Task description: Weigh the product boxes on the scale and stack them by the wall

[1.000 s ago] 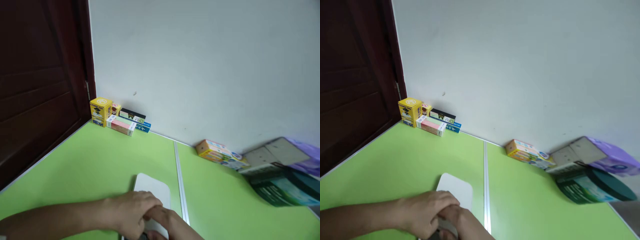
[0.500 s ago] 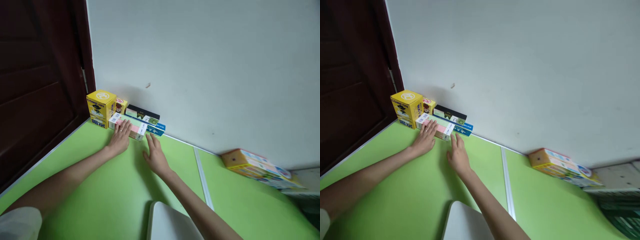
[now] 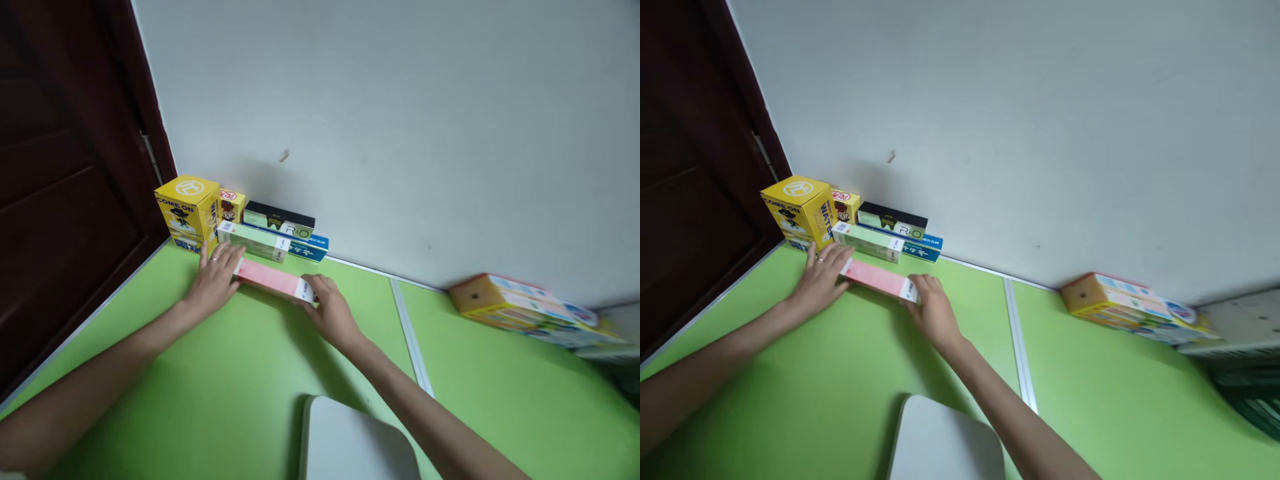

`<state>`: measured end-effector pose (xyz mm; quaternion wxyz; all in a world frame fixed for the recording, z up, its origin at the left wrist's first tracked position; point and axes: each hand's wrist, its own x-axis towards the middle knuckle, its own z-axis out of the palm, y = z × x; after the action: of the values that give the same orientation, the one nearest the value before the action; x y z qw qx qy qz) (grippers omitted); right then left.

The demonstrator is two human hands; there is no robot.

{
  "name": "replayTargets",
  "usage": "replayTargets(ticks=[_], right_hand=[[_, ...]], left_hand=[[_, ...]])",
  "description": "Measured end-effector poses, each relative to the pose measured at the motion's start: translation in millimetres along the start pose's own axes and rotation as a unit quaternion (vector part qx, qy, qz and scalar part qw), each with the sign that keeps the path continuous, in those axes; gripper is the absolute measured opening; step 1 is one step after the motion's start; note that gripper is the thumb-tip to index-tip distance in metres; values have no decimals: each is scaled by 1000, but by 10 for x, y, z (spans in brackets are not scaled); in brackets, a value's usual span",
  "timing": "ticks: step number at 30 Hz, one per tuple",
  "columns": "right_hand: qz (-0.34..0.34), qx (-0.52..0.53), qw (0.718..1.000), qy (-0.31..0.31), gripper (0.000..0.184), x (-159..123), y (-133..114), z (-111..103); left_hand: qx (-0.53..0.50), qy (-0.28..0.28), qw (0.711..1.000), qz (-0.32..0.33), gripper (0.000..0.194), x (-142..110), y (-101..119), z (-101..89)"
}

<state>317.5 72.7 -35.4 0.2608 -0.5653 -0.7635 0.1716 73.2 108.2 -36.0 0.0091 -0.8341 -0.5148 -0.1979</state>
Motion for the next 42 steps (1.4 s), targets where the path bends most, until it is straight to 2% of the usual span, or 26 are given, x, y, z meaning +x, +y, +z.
replayTargets(ticks=[3, 6, 8, 10, 12, 13, 15, 17, 18, 20, 21, 24, 28, 30, 34, 37, 42], right_hand=[[16, 51, 998, -20, 27, -557, 13, -383], [44, 94, 994, -29, 31, -1199, -45, -736], [65, 107, 992, -26, 34, -1605, -105, -886], [84, 117, 989, -17, 35, -1954, -147, -934], [103, 136, 985, -1, 35, -2228, -147, -885], [112, 154, 982, 10, 39, -2336, -130, -833], [133, 218, 966, 48, 52, -2502, -73, -698], [160, 315, 928, 116, 57, -2615, -9, -547], [177, 358, 903, 158, 54, -2655, 15, -472], [209, 396, 867, 218, 39, -2710, 37, -334], [217, 392, 865, 228, 31, -2726, 34, -276], [188, 335, 899, 209, 22, -2744, -12, -174], [130, 263, 935, 197, 45, -2754, -76, -201], [110, 243, 945, 188, 48, -2761, -95, -241], [107, 231, 949, 185, 49, -2761, -114, -291], [117, 235, 948, 178, 47, -2751, -116, -287], [121, 235, 946, 189, 45, -2746, -118, -263]], left_hand=[[-107, -107, 987, 57, 34, -170, 186, -338], [-184, -143, 970, 70, 34, -476, 580, -633], [-214, -161, 961, 72, 34, -707, 856, -759], [-235, -188, 951, 70, 30, -926, 1072, -799], [-250, -212, 943, 52, 28, -1118, 1202, -749], [-258, -216, 941, 34, 33, -1205, 1237, -696], [-284, -200, 937, -27, 58, -1368, 1263, -553], [-333, -158, 924, -103, 83, -1524, 1255, -395], [-363, -134, 911, -139, 87, -1599, 1245, -321], [-414, -93, 883, -202, 80, -1732, 1218, -199], [-427, -75, 872, -227, 74, -1785, 1202, -155], [-407, -60, 869, -276, 64, -1863, 1150, -73], [-361, -64, 889, -274, 53, -1832, 1094, -13], [-353, -53, 895, -266, 51, -1804, 1094, -8], [-347, -61, 906, -234, 49, -1771, 1167, -72], [-337, -73, 909, -233, 48, -1765, 1203, -114], [-340, -72, 907, -239, 55, -1784, 1134, -60]])
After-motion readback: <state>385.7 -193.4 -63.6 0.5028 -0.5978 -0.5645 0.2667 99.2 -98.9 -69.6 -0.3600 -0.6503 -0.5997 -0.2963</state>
